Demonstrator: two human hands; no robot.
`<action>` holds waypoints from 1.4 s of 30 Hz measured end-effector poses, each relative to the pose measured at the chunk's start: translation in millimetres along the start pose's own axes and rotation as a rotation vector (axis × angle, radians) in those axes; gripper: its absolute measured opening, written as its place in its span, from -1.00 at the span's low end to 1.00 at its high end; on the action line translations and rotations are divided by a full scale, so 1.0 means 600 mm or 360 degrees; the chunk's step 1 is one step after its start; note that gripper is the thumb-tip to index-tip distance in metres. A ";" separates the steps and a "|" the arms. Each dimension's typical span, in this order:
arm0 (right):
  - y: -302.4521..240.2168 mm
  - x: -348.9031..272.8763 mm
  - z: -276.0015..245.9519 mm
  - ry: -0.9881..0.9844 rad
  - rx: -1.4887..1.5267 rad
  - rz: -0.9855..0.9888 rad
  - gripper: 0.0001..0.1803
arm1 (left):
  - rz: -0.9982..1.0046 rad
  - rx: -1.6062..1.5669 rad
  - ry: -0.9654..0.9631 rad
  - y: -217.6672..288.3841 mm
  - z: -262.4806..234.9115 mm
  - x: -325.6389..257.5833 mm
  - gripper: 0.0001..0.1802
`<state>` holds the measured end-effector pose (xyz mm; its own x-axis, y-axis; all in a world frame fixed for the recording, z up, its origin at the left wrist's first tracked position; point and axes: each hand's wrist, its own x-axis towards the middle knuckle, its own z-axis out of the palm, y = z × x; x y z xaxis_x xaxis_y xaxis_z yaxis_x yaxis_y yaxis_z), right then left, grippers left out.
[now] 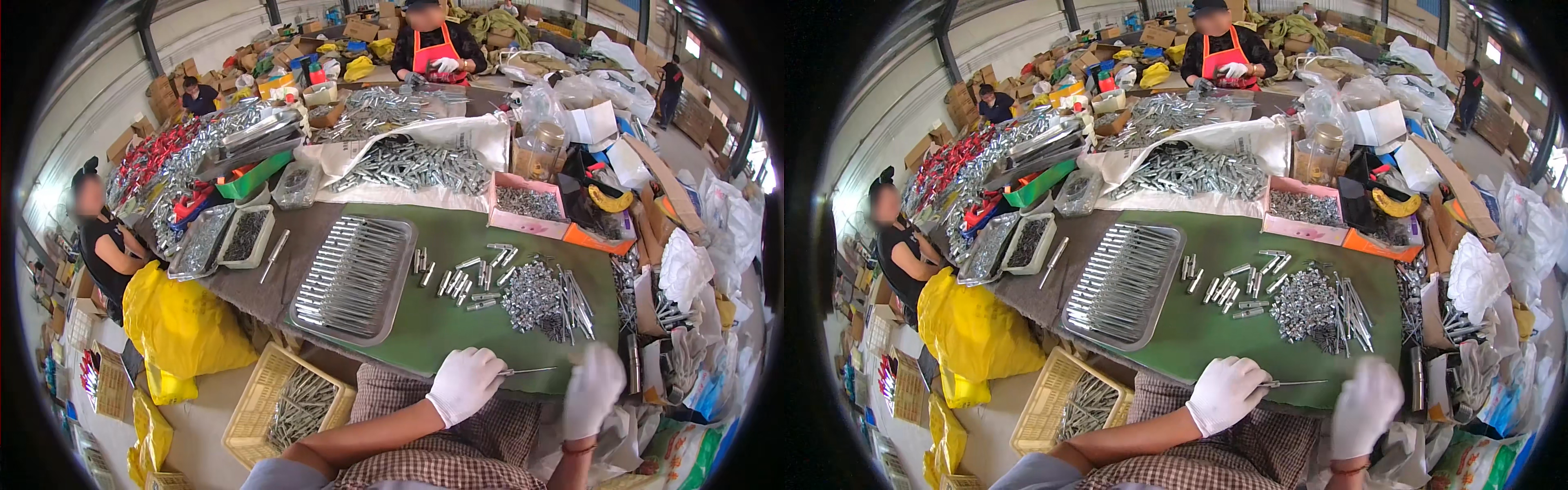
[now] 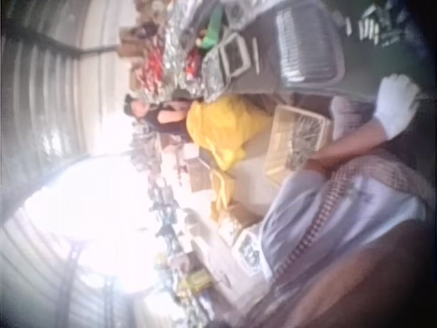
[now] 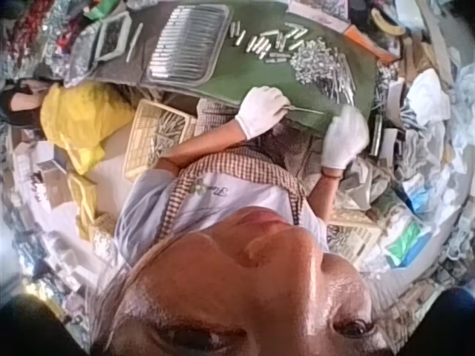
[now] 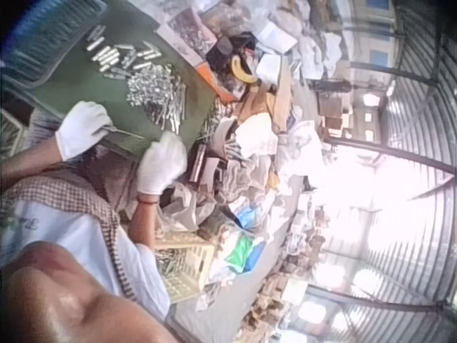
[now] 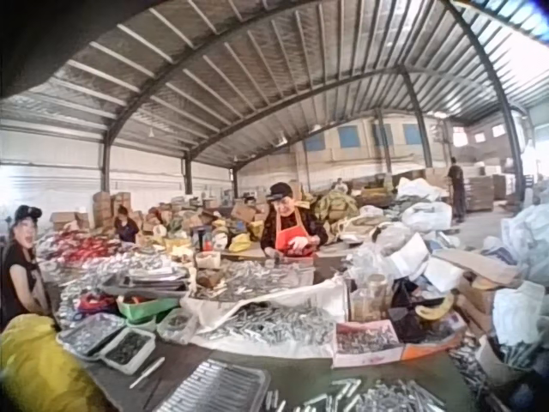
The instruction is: Assembling small metal hardware components at a workbench.
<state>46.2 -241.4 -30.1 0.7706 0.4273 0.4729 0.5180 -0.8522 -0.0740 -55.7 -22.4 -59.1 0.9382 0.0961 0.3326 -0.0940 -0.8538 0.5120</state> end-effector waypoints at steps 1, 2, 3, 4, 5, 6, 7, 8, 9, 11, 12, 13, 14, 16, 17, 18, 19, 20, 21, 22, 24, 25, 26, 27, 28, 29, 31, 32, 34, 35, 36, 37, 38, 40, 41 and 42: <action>0.043 -0.004 0.005 0.0178 -0.0215 0.0107 -0.51 | 0.0003 0.0000 0.0000 0.003 0.000 0.000 -0.88; 0.083 -0.011 0.016 0.0150 -0.0342 0.0343 -0.46 | 0.0013 0.0010 0.0012 0.004 0.002 -0.001 -0.88; 0.115 -0.019 0.028 0.0011 -0.0380 0.0540 -0.38 | 0.0027 0.0017 0.0023 0.003 0.004 0.000 -0.88; 0.139 -0.017 0.031 -0.0072 -0.0443 0.0450 -0.34 | 0.0023 0.0017 0.0025 0.001 0.004 0.000 -0.88; 0.152 -0.022 0.040 -0.0074 -0.0442 0.0444 -0.34 | 0.0034 0.0010 0.0029 -0.002 0.005 0.000 -0.88; 0.149 -0.020 0.032 -0.0080 -0.0425 0.0408 -0.33 | 0.0040 0.0003 0.0027 -0.003 0.006 -0.004 -0.88; 0.145 -0.017 0.028 -0.0088 -0.0409 0.0370 -0.33 | 0.0027 0.0004 0.0023 -0.004 0.006 -0.007 -0.88; 0.143 -0.012 0.028 -0.0099 -0.0406 0.0363 -0.33 | 0.0027 0.0027 0.0049 -0.005 0.005 -0.009 -0.88; 0.144 -0.004 0.027 -0.0099 -0.0418 0.0474 -0.33 | 0.0038 0.0044 0.0080 -0.006 0.005 -0.008 -0.88; 0.149 -0.008 0.024 -0.0054 -0.0443 0.0615 -0.32 | 0.0029 0.0031 0.0059 -0.004 0.005 -0.010 -0.88; 0.153 -0.012 0.021 -0.0046 -0.0472 0.0639 -0.32 | 0.0045 0.0014 0.0038 0.000 0.007 -0.003 -0.87; 0.158 -0.017 0.016 -0.0065 -0.0477 0.0632 -0.31 | 0.0060 0.0017 0.0014 0.004 0.006 0.003 -0.87; 0.163 -0.023 0.003 -0.0081 -0.0492 0.0638 -0.31 | 0.0089 0.0011 -0.0015 0.006 0.001 0.007 -0.88; 0.138 -0.005 -0.012 -0.0169 -0.0315 0.0695 -0.33 | 0.0116 -0.0061 -0.0023 0.003 0.003 0.018 -0.88; 0.142 -0.007 0.007 -0.0071 -0.0385 0.0665 -0.38 | 0.0074 -0.0032 -0.0049 0.005 -0.001 0.022 -0.88; 0.141 -0.004 0.020 -0.0024 -0.0353 0.0625 -0.45 | 0.0044 0.0021 -0.0095 0.004 -0.005 0.024 -0.89; 0.140 0.002 0.043 0.0044 -0.0321 0.0556 -0.48 | -0.0016 0.0037 -0.0006 0.002 -0.016 0.013 -0.88; 0.143 0.002 0.040 0.0109 -0.0250 0.0589 -0.51 | -0.0038 0.0032 -0.0012 0.002 -0.020 0.013 -0.89; 0.124 0.011 0.025 0.0006 -0.0169 0.0651 -0.49 | 0.0070 0.0113 0.0116 -0.009 -0.015 0.005 -0.91; 0.138 0.002 0.030 -0.0001 -0.0125 0.0707 -0.46 | 0.0096 0.0104 0.0158 -0.008 -0.007 0.002 -0.90; 0.153 -0.008 0.028 0.0108 -0.0080 0.0729 -0.44 | 0.0122 0.0090 0.0180 0.001 0.001 0.006 -0.88; 0.154 -0.012 0.024 0.0221 0.0000 0.0719 -0.44 | 0.0133 0.0056 0.0174 0.001 0.011 0.008 -0.87; 0.144 -0.023 0.019 0.0307 0.0198 0.0728 -0.45 | 0.0149 0.0068 0.0151 0.001 0.014 0.007 -0.88; 0.115 -0.020 0.004 0.0328 0.0334 0.0737 -0.44 | 0.0141 0.0087 0.0137 0.000 0.015 0.006 -0.88; 0.084 -0.020 -0.021 0.0192 0.0445 0.0796 -0.41 | 0.0134 0.0098 0.0115 0.007 0.013 0.007 -0.87; 0.061 -0.034 -0.025 0.0117 0.0535 0.0671 -0.37 | 0.0144 0.0086 0.0138 0.012 0.010 0.008 -0.87; 0.017 -0.056 -0.015 0.0022 0.0608 0.0141 -0.38 | 0.0135 0.0101 0.0124 0.011 0.006 0.005 -0.86; -0.010 -0.070 -0.016 -0.0206 0.0610 0.0097 -0.36 | 0.0145 0.0108 0.0141 0.007 0.007 0.002 -0.86; -0.048 -0.089 -0.014 -0.0203 0.0729 -0.0063 -0.32 | 0.0161 0.0111 0.0153 0.001 0.009 -0.001 -0.83; -0.062 -0.096 -0.017 -0.0349 0.0636 -0.0077 -0.32 | 0.0173 0.0108 0.0150 0.001 0.009 0.001 -0.83; -0.070 -0.098 -0.021 -0.0442 0.0496 -0.0142 -0.32 | 0.0173 0.0101 0.0155 0.001 0.009 0.001 -0.82; -0.072 -0.098 -0.020 -0.0438 0.0493 -0.0135 -0.32 | 0.0173 0.0095 0.0161 0.001 0.009 0.001 -0.81; -0.073 -0.097 -0.020 -0.0414 0.0538 -0.0065 -0.31 | 0.0181 0.0093 0.0160 0.001 0.011 0.002 -0.81; -0.075 -0.099 -0.020 -0.0390 0.0586 0.0000 -0.31 | 0.0165 0.0112 0.0160 0.000 0.013 0.001 -0.81; -0.076 -0.100 -0.021 -0.0300 0.0646 0.0016 -0.31 | 0.0169 0.0113 0.0163 0.001 0.013 0.002 -0.81; -0.078 -0.102 -0.022 -0.0212 0.0709 0.0033 -0.31 | 0.0167 0.0098 0.0165 0.002 0.013 0.002 -0.81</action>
<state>-30.1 -231.9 -44.2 0.8083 0.4717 0.3524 0.5887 -0.6608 -0.4657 -52.3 -27.1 -64.5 0.8846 0.0542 0.4631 -0.1663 -0.8913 0.4219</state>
